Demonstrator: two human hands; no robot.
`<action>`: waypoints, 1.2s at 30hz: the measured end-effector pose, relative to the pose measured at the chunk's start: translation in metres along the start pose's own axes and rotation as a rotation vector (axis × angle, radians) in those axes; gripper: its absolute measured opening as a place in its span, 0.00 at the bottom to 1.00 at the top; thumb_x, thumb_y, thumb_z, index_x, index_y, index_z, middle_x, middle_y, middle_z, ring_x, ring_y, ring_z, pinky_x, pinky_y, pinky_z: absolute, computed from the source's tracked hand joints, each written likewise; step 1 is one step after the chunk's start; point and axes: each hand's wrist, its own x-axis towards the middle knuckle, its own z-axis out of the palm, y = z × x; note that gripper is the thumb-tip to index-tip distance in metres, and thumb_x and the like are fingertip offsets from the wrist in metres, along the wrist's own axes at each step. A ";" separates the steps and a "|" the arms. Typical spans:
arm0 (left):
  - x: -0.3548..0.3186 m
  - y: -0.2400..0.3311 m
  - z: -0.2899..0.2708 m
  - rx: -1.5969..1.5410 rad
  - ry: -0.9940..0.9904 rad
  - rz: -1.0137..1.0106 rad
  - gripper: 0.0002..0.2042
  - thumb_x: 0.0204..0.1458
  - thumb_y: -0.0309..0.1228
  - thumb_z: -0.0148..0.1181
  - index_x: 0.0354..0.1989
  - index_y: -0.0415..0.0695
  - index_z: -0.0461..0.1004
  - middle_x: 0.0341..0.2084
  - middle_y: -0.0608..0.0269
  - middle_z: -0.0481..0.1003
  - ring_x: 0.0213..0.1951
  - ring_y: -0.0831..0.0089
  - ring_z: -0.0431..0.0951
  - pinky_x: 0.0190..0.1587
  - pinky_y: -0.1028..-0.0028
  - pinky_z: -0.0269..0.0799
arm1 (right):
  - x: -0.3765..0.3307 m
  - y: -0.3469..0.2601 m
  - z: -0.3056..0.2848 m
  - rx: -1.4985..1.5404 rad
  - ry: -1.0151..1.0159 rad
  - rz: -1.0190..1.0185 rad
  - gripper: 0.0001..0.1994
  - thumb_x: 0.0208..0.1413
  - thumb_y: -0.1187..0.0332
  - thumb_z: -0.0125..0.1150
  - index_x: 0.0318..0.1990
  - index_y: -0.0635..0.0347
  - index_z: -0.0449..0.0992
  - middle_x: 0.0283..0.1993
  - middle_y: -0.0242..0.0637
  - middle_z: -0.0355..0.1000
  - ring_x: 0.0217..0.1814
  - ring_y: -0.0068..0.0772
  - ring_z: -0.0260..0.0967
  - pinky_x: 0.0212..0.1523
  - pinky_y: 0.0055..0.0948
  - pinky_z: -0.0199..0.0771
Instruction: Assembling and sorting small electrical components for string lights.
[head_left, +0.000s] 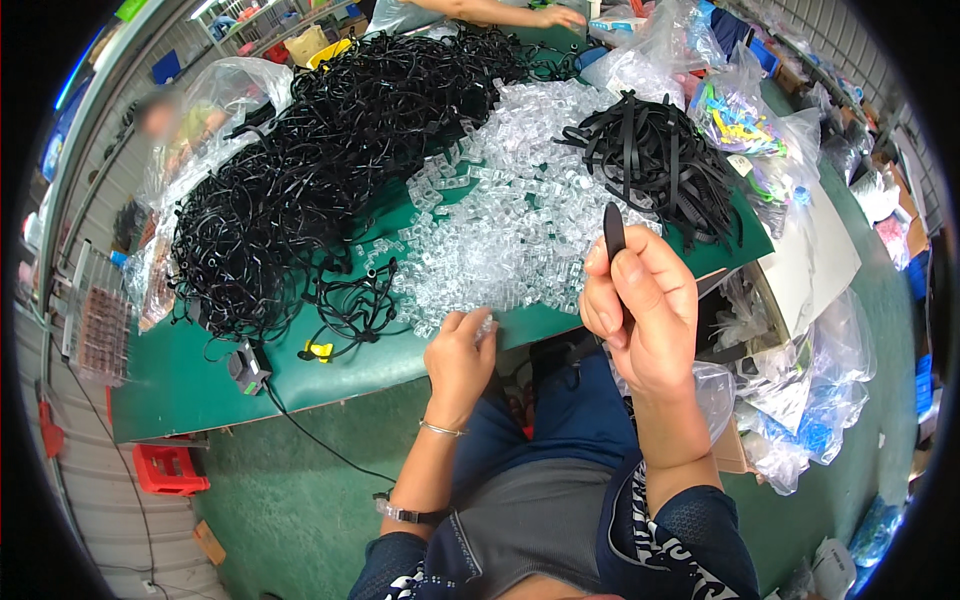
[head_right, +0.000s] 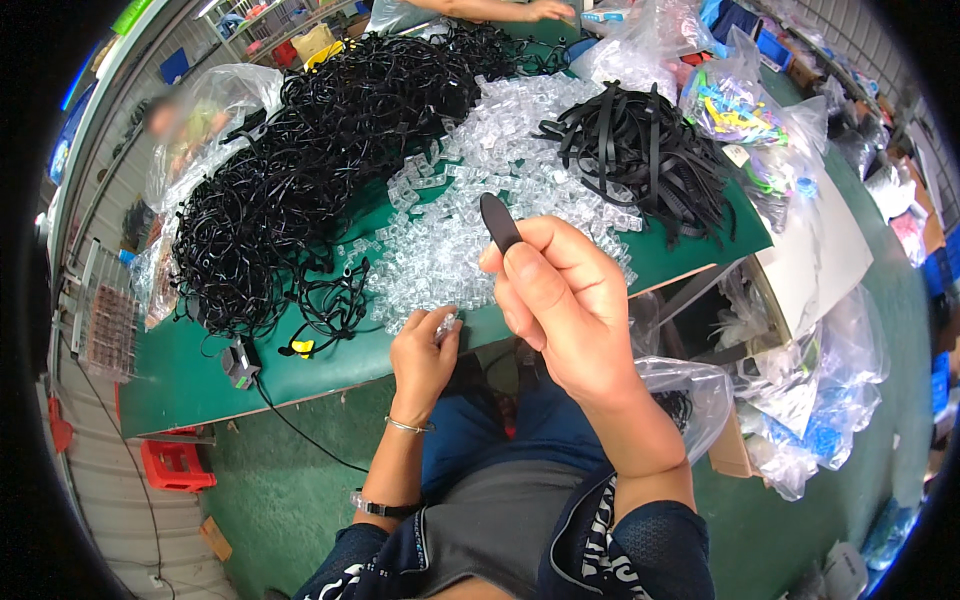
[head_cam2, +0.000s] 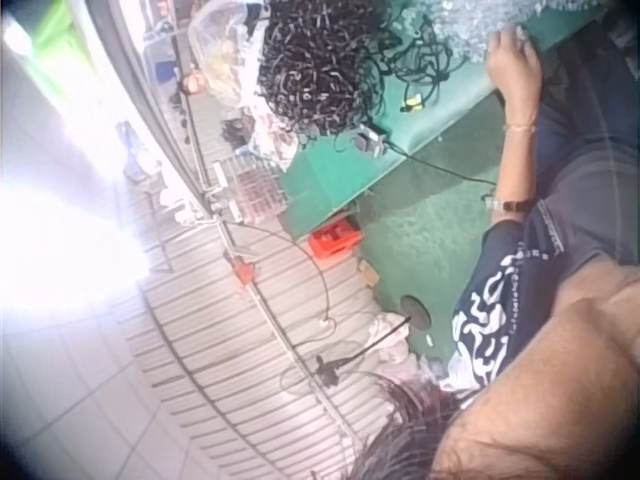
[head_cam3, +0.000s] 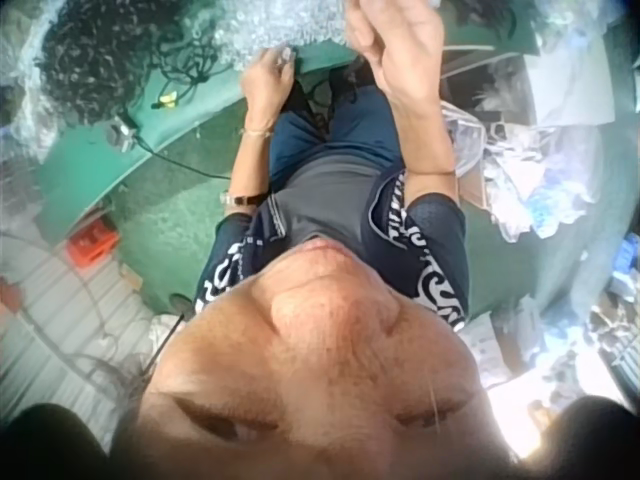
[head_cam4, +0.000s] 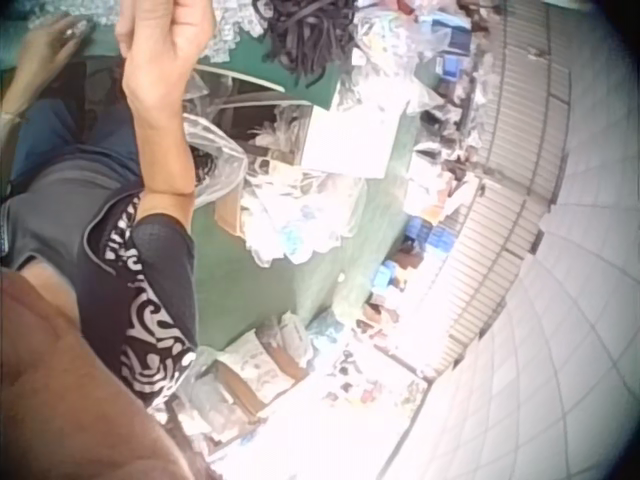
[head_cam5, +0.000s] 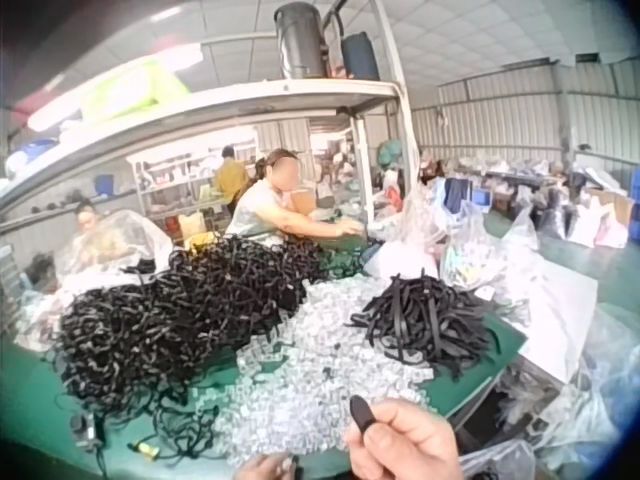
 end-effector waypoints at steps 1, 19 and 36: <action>0.000 0.000 0.001 0.038 0.000 0.015 0.08 0.42 0.28 0.60 0.34 0.47 0.74 0.23 0.59 0.70 0.21 0.58 0.72 0.23 0.65 0.67 | -0.001 -0.001 0.001 0.000 0.000 0.001 0.11 0.60 0.64 0.46 0.35 0.65 0.68 0.17 0.25 0.59 0.16 0.10 0.50 0.15 0.11 0.46; 0.000 0.000 0.002 0.133 0.002 0.045 0.07 0.41 0.27 0.59 0.31 0.46 0.74 0.23 0.59 0.70 0.24 0.58 0.73 0.25 0.64 0.67 | -0.008 -0.011 0.013 -0.085 -0.052 -0.074 0.11 0.60 0.65 0.46 0.35 0.65 0.68 0.17 0.25 0.59 0.17 0.10 0.50 0.18 0.11 0.48; -0.005 -0.004 0.000 0.130 0.030 0.050 0.07 0.41 0.26 0.59 0.31 0.45 0.73 0.26 0.58 0.72 0.25 0.56 0.74 0.26 0.64 0.69 | -0.055 0.023 -0.014 -0.113 -0.019 0.299 0.09 0.59 0.67 0.47 0.36 0.64 0.69 0.18 0.24 0.59 0.18 0.10 0.52 0.18 0.12 0.49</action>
